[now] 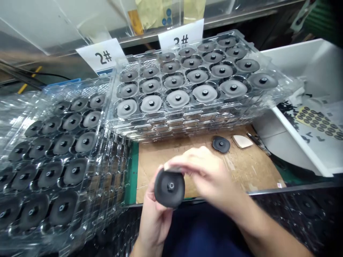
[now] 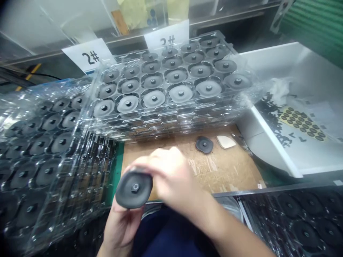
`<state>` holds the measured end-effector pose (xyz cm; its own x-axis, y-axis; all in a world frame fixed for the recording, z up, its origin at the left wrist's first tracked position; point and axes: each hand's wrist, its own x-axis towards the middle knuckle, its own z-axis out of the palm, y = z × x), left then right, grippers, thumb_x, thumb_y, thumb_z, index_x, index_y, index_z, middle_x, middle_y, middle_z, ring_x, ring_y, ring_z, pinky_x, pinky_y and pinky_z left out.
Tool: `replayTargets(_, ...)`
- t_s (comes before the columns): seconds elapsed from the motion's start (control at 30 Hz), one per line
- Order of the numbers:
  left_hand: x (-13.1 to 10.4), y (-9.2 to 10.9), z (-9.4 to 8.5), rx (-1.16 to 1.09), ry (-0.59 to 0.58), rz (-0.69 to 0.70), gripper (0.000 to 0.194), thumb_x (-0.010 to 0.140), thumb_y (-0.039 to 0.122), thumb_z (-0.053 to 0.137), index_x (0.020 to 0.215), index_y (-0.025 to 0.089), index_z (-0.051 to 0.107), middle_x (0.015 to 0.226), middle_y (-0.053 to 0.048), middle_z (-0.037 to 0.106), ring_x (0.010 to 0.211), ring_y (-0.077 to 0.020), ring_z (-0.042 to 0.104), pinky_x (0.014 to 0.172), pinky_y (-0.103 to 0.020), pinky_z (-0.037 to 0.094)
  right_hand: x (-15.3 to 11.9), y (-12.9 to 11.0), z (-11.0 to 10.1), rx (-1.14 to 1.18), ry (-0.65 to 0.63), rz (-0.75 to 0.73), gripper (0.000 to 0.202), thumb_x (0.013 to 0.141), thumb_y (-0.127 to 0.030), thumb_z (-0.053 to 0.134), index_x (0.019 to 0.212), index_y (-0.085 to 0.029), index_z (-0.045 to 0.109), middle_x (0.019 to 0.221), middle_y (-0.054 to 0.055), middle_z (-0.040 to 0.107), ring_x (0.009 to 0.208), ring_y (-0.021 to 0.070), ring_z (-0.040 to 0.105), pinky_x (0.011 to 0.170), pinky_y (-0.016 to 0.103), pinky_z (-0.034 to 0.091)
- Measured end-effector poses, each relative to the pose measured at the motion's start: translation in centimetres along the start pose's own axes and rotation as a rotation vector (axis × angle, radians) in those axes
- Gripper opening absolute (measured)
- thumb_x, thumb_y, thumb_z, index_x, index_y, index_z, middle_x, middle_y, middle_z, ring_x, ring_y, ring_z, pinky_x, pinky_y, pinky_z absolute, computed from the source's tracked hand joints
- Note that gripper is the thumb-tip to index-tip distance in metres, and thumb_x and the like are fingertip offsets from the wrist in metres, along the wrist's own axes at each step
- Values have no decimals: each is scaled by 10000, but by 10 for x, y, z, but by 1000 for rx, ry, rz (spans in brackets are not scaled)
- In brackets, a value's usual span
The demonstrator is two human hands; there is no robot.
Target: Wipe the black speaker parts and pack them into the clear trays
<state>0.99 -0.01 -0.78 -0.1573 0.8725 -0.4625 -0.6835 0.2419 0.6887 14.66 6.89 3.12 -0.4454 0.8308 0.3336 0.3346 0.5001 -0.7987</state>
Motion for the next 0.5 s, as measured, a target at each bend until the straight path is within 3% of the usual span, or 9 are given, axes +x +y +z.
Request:
replayTargets(0.1,0,9,-5,-95,-55,27,538,579,259,774,1090,297,609,1132,-47,656,998,-250,621,839,-292,511,-22,37,7,-74,-59,243,221,892,-162,474,1026,-255,624,938,-1,661,838,136,582,746,283,386)
replayTargets(0.27,-1,11,-8,-183,-137,-22,449,643,319,731,1077,316,618,1106,-18,670,955,-221,640,822,-267,518,-73,76,34,-70,-171,287,190,850,-151,536,964,-238,660,840,4,686,783,156,616,713,291,442)
replayTargets(0.37,-1,8,-4,-161,-143,-64,480,644,253,734,1099,334,602,1126,-13,656,967,-211,633,844,-271,504,-70,65,28,-72,-131,323,192,855,-145,523,974,-216,656,837,13,684,770,151,620,696,282,461)
replayTargets(0.5,-5,5,5,-101,-127,-97,572,641,256,737,1177,320,546,1144,-25,641,978,-184,617,846,-243,490,-32,8,1,-5,116,282,245,892,-194,479,1120,-202,568,1022,38,646,900,139,590,767,256,458)
